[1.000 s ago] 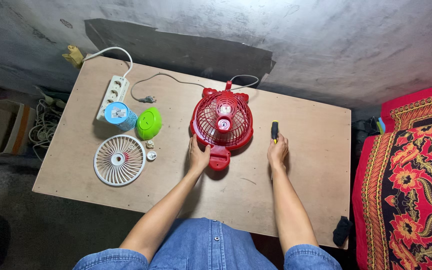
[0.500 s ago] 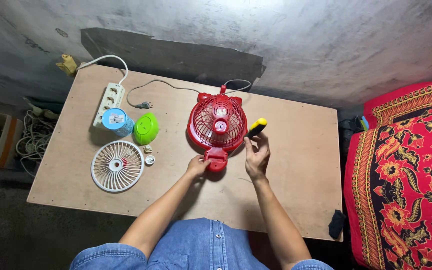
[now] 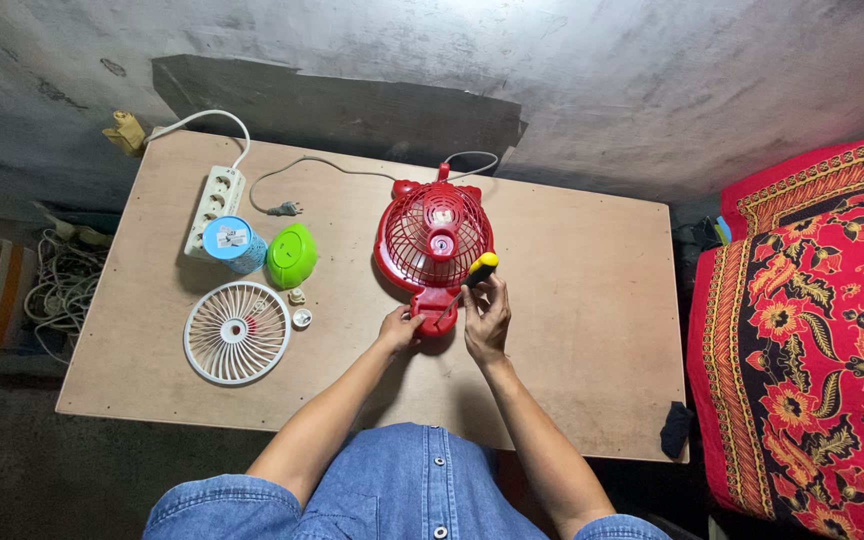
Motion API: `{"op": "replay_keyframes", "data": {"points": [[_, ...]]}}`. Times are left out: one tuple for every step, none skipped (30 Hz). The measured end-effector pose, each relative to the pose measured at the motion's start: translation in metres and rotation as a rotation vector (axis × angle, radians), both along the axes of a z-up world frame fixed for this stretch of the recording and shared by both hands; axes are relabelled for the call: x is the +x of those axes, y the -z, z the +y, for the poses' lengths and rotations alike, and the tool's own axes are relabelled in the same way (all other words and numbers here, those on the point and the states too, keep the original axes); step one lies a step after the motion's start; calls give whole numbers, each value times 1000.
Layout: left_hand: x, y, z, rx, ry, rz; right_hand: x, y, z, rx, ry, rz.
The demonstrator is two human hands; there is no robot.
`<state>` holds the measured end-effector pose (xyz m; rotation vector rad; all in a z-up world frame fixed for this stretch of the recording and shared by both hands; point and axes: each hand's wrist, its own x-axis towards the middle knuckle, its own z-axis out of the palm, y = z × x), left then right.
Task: The person reassembles a red Mario-themed electric fan on a wooden table. They place the fan blades into the red cage, attach the front grille, and use a screwdriver to tighten screws on the base and front of the fan.
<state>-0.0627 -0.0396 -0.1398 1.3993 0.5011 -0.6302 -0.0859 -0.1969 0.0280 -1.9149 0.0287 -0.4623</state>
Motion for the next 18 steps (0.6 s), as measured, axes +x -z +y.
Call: {"op": "replay_keyframes", "data": {"points": [[0,1,0,5,3,-11,-1,-1,0,-9,-8,23],[1,1,-1,10,6,-22,-2,-1,0,-17,-16,47],[1,2,0,15,8,-32,-3,-3,0,-26,-91,-9],[2,3,0,30,16,-29,-7,-5,-1,-35,-167,-64],[4,4,0,46,24,-27,-10,-7,-1,-44,-242,-120],[6,5,1,62,33,-25,-11,-9,0,-74,-278,-125],[7,4,0,76,42,-7,-13,-12,2,-104,-315,-131],[7,3,0,89,50,12,-14,-15,3,-134,-352,-136],[7,1,1,104,57,30,-14,-19,4,-142,-345,-139],[4,-2,2,197,85,-53,-15,-22,6,-150,-338,-142],[1,-8,3,289,112,-137,-14,-26,7,-159,-332,-145],[-2,-16,3,381,140,-222,-14,-31,7,-147,-360,-128],[-5,-26,4,499,135,-325,-13,-35,4,-135,-387,-111],[-10,-38,4,616,129,-429,-13,-40,1,-123,-414,-95],[-15,-53,6,735,122,-532,-12,-44,-1,-208,-406,-98],[-18,-68,7,688,127,-657,-11,-48,-4,-293,-398,-100],[-20,-83,8,637,133,-783,-11,-52,-6,-379,-386,-103],[-21,-98,8,583,140,-908,-11,-56,-8,-404,-367,-68]]}}
